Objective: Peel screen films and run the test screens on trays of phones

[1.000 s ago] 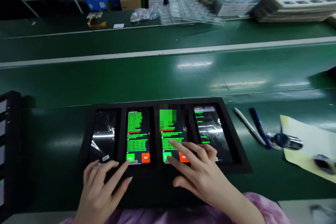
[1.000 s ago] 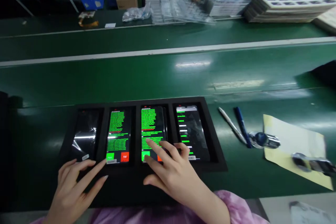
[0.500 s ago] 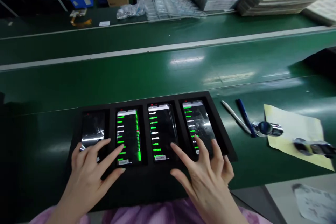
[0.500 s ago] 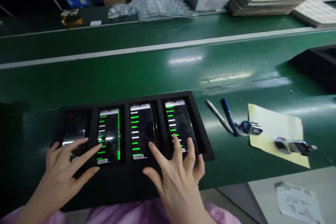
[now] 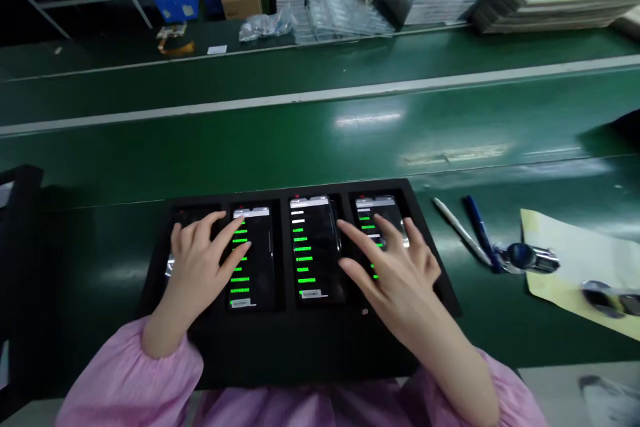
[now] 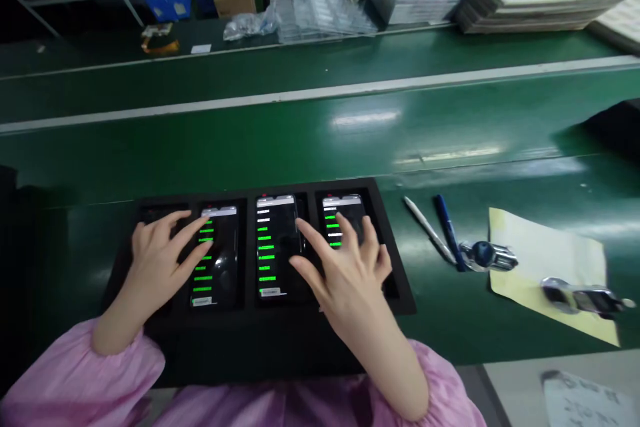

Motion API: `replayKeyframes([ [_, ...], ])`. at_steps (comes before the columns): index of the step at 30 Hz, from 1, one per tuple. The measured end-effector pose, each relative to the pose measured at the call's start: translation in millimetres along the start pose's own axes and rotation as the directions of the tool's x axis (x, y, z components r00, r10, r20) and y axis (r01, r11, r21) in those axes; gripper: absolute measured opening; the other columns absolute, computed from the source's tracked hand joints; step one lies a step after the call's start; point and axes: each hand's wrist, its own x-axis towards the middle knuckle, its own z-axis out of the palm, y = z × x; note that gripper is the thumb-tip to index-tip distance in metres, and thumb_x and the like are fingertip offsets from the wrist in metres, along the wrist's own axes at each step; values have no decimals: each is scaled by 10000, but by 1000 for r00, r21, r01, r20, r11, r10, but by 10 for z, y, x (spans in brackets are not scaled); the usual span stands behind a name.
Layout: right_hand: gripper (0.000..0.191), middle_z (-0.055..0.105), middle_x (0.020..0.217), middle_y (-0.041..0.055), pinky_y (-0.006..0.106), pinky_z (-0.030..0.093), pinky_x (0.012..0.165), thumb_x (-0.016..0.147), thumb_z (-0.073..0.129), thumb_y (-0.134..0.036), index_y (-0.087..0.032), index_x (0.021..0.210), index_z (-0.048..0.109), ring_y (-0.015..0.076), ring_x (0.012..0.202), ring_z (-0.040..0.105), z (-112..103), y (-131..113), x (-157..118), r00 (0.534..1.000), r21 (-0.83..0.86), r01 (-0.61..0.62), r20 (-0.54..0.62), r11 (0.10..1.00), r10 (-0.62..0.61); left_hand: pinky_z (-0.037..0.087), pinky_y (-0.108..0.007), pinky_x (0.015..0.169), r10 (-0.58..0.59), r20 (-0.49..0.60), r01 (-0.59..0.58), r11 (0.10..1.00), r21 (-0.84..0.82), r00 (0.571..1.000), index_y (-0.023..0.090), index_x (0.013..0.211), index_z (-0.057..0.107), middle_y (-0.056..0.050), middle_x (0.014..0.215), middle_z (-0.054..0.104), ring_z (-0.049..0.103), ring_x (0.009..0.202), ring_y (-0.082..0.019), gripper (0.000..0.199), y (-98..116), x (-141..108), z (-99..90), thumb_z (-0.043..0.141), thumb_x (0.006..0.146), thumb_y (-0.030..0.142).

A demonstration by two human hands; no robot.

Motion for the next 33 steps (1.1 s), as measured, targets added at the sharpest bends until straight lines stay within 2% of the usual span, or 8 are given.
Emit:
replayKeyframes([
  [2, 394, 554, 1457, 144, 689, 464, 1039, 1076, 493, -451, -381, 1447, 609, 440, 1419, 447, -180, 224, -93, 985, 102, 69, -167, 992, -52, 352, -733, 1159, -10, -74, 7, 999, -38, 997, 251, 1407, 642, -165, 1387, 613, 579, 1259, -381, 415, -11, -169, -83, 542, 1039, 415],
  [4, 326, 642, 1318, 107, 533, 490, 1048, 1077, 484, -291, -319, 1342, 673, 318, 1279, 576, -298, 454, -204, 955, 178, 116, -291, 977, -60, 327, -693, 1200, -20, -123, 9, 996, -93, 992, 270, 1420, 621, -146, 1349, 636, 598, 1245, -357, 412, -22, -372, -134, 593, 1017, 350],
  [7, 317, 693, 1194, 71, 436, 519, 966, 1048, 482, -187, -283, 1222, 729, 253, 1139, 637, -271, 700, -364, 962, 211, 133, -261, 968, -75, 341, -640, 1218, -40, -136, 20, 989, -149, 990, 354, 1474, 575, -106, 1292, 658, 626, 1191, -318, 506, -6, -653, -102, 652, 980, 276],
  [10, 332, 677, 1280, 92, 461, 518, 965, 1045, 479, -203, -257, 1254, 731, 275, 1178, 623, -102, 771, -467, 977, 201, 160, -174, 966, -125, 354, -637, 1221, -84, -193, 53, 985, -162, 978, 432, 1514, 529, -75, 1282, 668, 644, 1132, -299, 595, 51, -830, 0, 675, 962, 266],
  [14, 350, 651, 1336, 110, 487, 516, 999, 1044, 466, -213, -241, 1267, 735, 296, 1231, 591, 36, 717, -507, 964, 206, 192, -224, 960, -145, 357, -646, 1231, -128, -236, 96, 985, -143, 963, 468, 1522, 509, -50, 1295, 670, 656, 1111, -291, 630, 81, -901, 70, 685, 951, 265],
  [20, 361, 636, 1363, 113, 506, 521, 1016, 1049, 461, -239, -256, 1287, 732, 309, 1240, 582, 17, 679, -488, 974, 187, 161, -190, 969, -125, 354, -674, 1228, -128, -191, 108, 988, -113, 973, 484, 1557, 446, -53, 1303, 653, 652, 1131, -310, 678, 70, -857, 86, 674, 953, 278],
  [28, 390, 566, 1439, 131, 517, 479, 1071, 1089, 408, -277, -232, 1364, 680, 311, 1293, 518, 29, 674, -224, 977, 117, 127, -183, 985, -104, 354, -671, 1221, -104, -204, 90, 993, -77, 973, 458, 1562, 448, -65, 1299, 659, 660, 1112, -315, 689, 58, -859, 121, 691, 944, 277],
  [33, 394, 500, 1545, 131, 564, 459, 1080, 1091, 433, -361, -254, 1366, 694, 359, 1347, 480, 63, 675, -216, 994, 18, 57, -92, 998, -55, 374, -664, 1209, -109, -233, 97, 993, -61, 966, 439, 1558, 465, -70, 1266, 669, 660, 1073, -305, 693, 59, -855, 125, 709, 935, 260],
])
